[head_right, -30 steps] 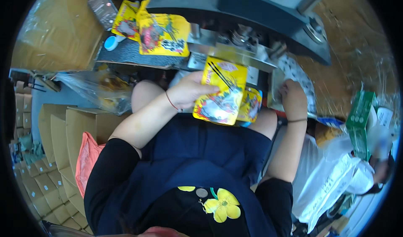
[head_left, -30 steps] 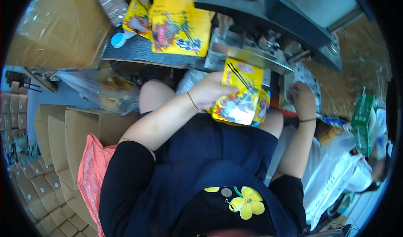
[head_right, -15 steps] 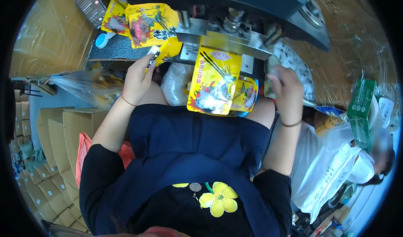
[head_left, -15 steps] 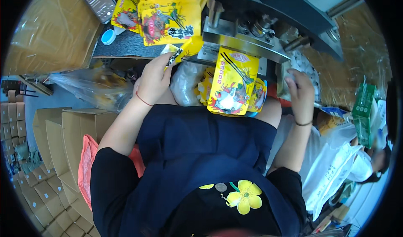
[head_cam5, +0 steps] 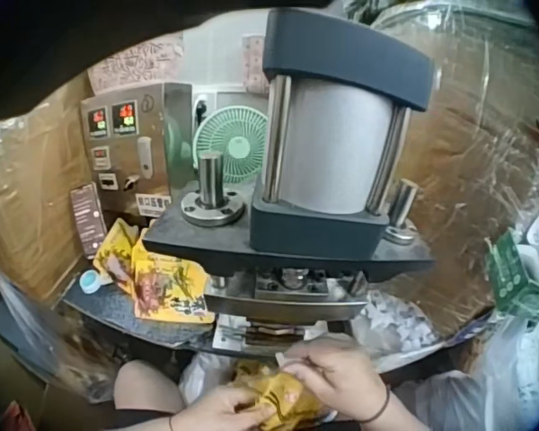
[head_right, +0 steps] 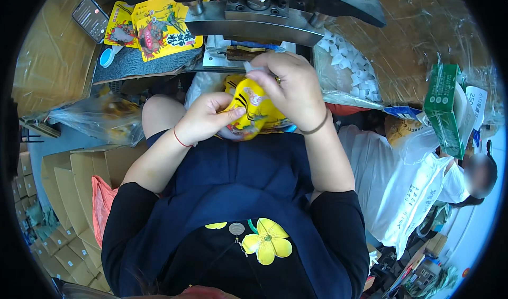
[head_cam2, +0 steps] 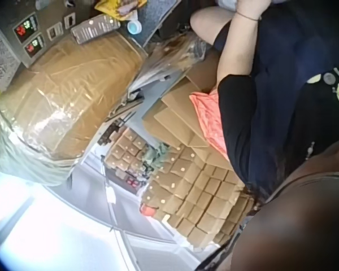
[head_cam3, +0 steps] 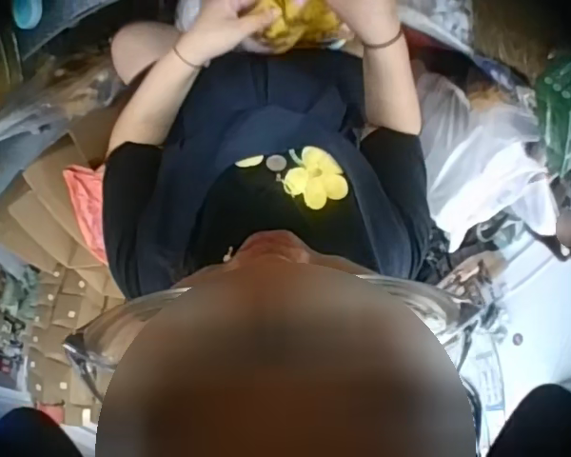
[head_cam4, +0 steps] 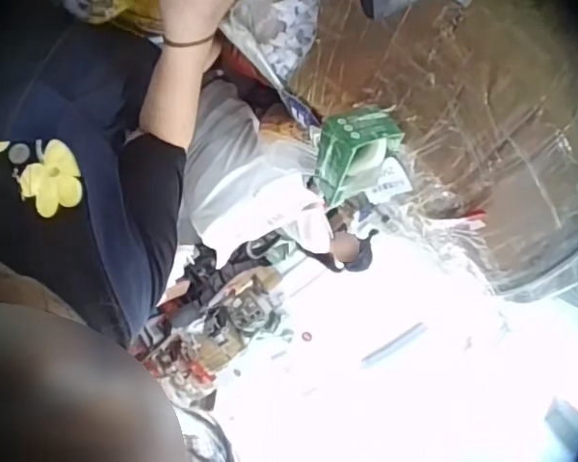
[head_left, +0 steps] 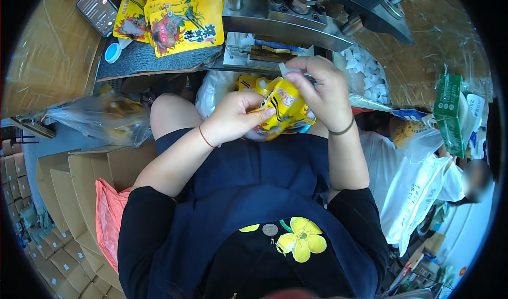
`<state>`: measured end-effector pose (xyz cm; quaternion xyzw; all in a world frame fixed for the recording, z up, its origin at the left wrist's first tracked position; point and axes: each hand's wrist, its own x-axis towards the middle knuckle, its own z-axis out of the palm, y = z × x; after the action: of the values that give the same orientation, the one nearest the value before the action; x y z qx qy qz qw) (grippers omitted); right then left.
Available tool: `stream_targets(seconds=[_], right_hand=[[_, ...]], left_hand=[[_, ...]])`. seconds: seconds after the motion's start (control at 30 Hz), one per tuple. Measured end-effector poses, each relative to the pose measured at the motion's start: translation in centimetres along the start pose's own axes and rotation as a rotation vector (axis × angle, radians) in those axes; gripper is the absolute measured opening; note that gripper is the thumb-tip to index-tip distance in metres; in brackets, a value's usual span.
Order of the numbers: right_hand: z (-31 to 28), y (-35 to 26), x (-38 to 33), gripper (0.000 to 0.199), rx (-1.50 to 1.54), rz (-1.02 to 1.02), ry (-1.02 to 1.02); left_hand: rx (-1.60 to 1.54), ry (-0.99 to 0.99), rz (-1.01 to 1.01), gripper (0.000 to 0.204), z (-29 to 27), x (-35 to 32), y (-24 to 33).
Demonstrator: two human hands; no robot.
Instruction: Packaging small items into plastic bags and sealing them using a heat sealing machine.
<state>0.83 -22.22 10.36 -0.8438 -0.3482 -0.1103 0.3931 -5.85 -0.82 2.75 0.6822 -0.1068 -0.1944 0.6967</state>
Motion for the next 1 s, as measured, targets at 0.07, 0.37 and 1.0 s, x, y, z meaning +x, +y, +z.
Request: stream_targets(seconds=[0.07, 0.37, 1.0], right_hand=[[-1.2, 0.9, -0.7, 0.019, -0.104, -0.025, -0.146], [-6.0, 9.1, -4.1, 0.033, -0.755, 0.329, 0.000], [-5.6, 11.1, -6.9, 0.029, -0.849, 0.275, 0.244]], left_hand=[[-0.125, -0.071, -0.070, 0.029, 0.8, 0.1, -0.8], [-0.498, -0.123, -0.279, 0.034, 0.3, 2.8, -0.5], [1.439, 0.600, 0.355, 0.038, -11.5, -1.1, -2.2]])
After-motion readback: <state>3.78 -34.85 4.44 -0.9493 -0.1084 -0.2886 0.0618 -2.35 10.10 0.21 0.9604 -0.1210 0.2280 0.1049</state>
